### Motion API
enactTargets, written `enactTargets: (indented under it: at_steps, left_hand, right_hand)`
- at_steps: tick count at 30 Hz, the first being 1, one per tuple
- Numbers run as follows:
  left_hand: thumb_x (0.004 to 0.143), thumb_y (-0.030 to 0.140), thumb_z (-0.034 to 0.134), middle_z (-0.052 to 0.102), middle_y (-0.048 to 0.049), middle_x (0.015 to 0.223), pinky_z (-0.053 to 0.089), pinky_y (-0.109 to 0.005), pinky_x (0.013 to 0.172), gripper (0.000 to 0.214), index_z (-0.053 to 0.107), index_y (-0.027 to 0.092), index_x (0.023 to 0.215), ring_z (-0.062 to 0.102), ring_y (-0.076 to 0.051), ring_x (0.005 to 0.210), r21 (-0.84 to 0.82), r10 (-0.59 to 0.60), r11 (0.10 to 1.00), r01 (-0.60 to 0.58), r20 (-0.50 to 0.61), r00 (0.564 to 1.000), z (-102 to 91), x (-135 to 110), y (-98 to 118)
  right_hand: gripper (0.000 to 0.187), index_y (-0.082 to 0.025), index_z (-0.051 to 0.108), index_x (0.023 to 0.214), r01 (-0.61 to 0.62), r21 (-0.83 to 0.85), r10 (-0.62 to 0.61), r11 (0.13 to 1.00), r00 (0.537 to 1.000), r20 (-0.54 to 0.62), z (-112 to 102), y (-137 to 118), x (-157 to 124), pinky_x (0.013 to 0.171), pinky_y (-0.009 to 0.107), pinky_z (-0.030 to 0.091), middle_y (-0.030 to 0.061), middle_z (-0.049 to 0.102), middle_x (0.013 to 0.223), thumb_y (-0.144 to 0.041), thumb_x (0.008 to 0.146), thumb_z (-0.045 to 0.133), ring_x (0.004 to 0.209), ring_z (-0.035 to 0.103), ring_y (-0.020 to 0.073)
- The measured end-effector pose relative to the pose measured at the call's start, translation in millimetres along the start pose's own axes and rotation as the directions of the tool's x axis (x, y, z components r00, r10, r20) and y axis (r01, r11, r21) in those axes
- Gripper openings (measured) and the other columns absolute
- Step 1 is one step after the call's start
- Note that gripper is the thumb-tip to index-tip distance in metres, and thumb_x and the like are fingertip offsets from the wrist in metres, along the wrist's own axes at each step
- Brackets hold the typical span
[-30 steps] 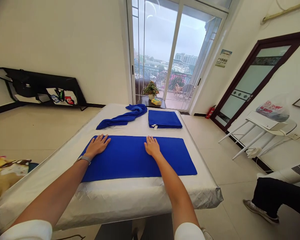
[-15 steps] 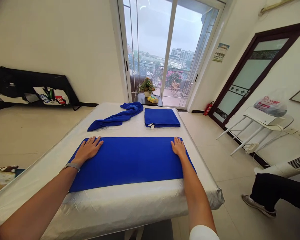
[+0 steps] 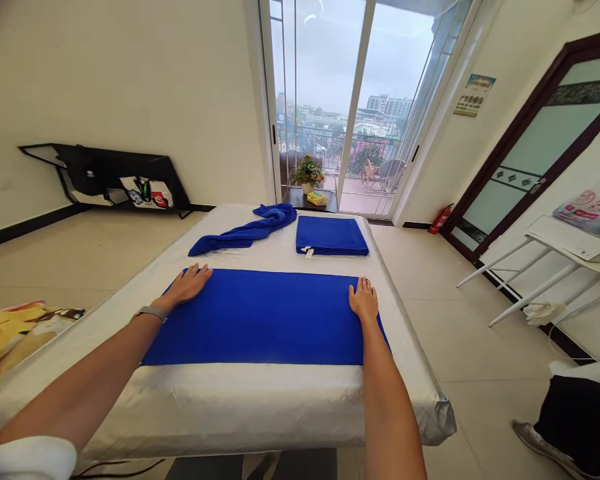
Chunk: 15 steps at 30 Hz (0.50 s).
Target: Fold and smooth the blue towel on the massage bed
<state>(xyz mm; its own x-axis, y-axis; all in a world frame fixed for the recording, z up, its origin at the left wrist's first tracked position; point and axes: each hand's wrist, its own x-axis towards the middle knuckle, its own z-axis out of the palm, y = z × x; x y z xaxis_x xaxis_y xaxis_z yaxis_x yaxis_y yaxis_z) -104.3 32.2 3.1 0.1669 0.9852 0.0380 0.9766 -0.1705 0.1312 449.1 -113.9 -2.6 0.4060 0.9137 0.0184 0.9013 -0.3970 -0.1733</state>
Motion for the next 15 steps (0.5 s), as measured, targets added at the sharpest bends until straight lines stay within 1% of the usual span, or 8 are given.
enactTargets:
  at_steps: [3, 5, 6, 8, 9, 10, 12, 15]
  left_hand:
    - [0.101, 0.050, 0.013, 0.024, -0.0228, 0.163, 0.020, -0.055, 0.119, 0.071, 0.031, 0.006, 0.154, 0.015, -0.031, 0.154, 0.023, 0.141, 0.990, -0.139, -0.123, 0.982, 3.3, -2.0, 57.0]
    - [0.101, 0.052, 0.013, 0.027, -0.0184, 0.163, 0.017, -0.048, 0.122, 0.071, 0.032, 0.009, 0.155, 0.017, -0.027, 0.153, -0.001, 0.315, 0.949, -0.316, -0.074, 0.946, 11.7, -7.7, 109.7]
    - [0.101, 0.054, 0.013, 0.028, -0.0157, 0.164, 0.014, -0.045, 0.123, 0.071, 0.032, 0.012, 0.155, 0.018, -0.026, 0.154, -0.024, 0.406, 0.913, -0.406, -0.027, 0.914, 16.6, -11.7, 136.3]
    - [0.100, 0.058, 0.013, 0.024, -0.0134, 0.165, 0.011, -0.042, 0.124, 0.074, 0.031, 0.014, 0.156, 0.017, -0.025, 0.154, -0.070, 0.481, 0.875, -0.480, 0.008, 0.876, 24.9, -20.7, 182.2]
    - [0.099, 0.060, 0.013, 0.023, -0.0131, 0.165, 0.010, -0.042, 0.124, 0.075, 0.030, 0.014, 0.157, 0.016, -0.025, 0.154, -0.088, 0.489, 0.870, -0.486, 0.015, 0.872, 27.6, -24.9, 198.9]
    - [0.099, 0.062, 0.014, 0.022, -0.0130, 0.165, 0.009, -0.043, 0.124, 0.077, 0.029, 0.014, 0.157, 0.016, -0.026, 0.154, -0.104, 0.481, 0.873, -0.477, 0.018, 0.877, 29.0, -28.5, 210.2]
    - [0.097, 0.067, 0.014, 0.022, -0.0119, 0.165, 0.008, -0.045, 0.124, 0.080, 0.026, 0.016, 0.158, 0.015, -0.026, 0.154, -0.130, 0.460, 0.882, -0.453, 0.031, 0.887, 28.8, -32.6, 216.4]
    - [0.094, 0.072, 0.016, 0.021, -0.0092, 0.166, 0.008, -0.046, 0.124, 0.084, 0.024, 0.018, 0.158, 0.016, -0.026, 0.154, -0.147, 0.433, 0.895, -0.421, 0.059, 0.900, 24.2, -30.8, 189.2]
  right_hand:
    - [0.071, -0.007, 0.021, 0.159, -0.001, 0.007, 0.001, 1.000, 1.000, -0.004, 0.5, -0.1, 0.5, 0.124, 0.037, 0.008, 0.0085, 0.020, 0.166, -0.048, 0.102, 0.016, 0.154, 0.013, 0.0196]
    - [0.071, -0.007, 0.021, 0.159, -0.002, 0.015, 0.002, 1.000, 1.000, -0.003, -0.7, -0.9, -0.2, 0.124, 0.037, 0.008, 0.0082, 0.020, 0.166, -0.048, 0.102, 0.016, 0.153, 0.013, 0.0195]
    - [0.071, -0.007, 0.021, 0.159, -0.002, 0.018, 0.002, 1.000, 1.000, -0.002, -1.8, -1.5, -0.9, 0.124, 0.037, 0.008, 0.0081, 0.020, 0.166, -0.048, 0.102, 0.016, 0.153, 0.014, 0.0194]
    - [0.070, -0.007, 0.021, 0.159, -0.006, 0.020, 0.006, 1.000, 1.000, 0.000, -4.4, -2.5, -2.6, 0.124, 0.036, 0.009, 0.0081, 0.020, 0.166, -0.047, 0.102, 0.016, 0.153, 0.013, 0.0191]
    - [0.070, -0.007, 0.021, 0.159, -0.010, 0.018, 0.010, 1.000, 1.000, 0.002, -5.5, -3.0, -3.5, 0.124, 0.036, 0.009, 0.0082, 0.020, 0.166, -0.047, 0.102, 0.016, 0.154, 0.013, 0.0189]
    - [0.069, -0.008, 0.021, 0.159, -0.014, 0.014, 0.014, 1.000, 1.000, 0.003, -6.5, -3.4, -4.3, 0.124, 0.036, 0.009, 0.0082, 0.020, 0.166, -0.046, 0.102, 0.017, 0.154, 0.013, 0.0186]
    - [0.069, -0.008, 0.021, 0.159, -0.020, 0.007, 0.020, 1.000, 1.000, 0.004, -7.2, -3.5, -5.1, 0.124, 0.035, 0.009, 0.0082, 0.020, 0.166, -0.046, 0.102, 0.017, 0.154, 0.013, 0.0183]
    - [0.069, -0.007, 0.022, 0.159, -0.008, 0.004, 0.008, 1.000, 1.000, -0.006, -5.9, -2.2, -4.3, 0.124, 0.035, 0.009, 0.0083, 0.021, 0.166, -0.047, 0.102, 0.017, 0.153, 0.014, 0.0184]
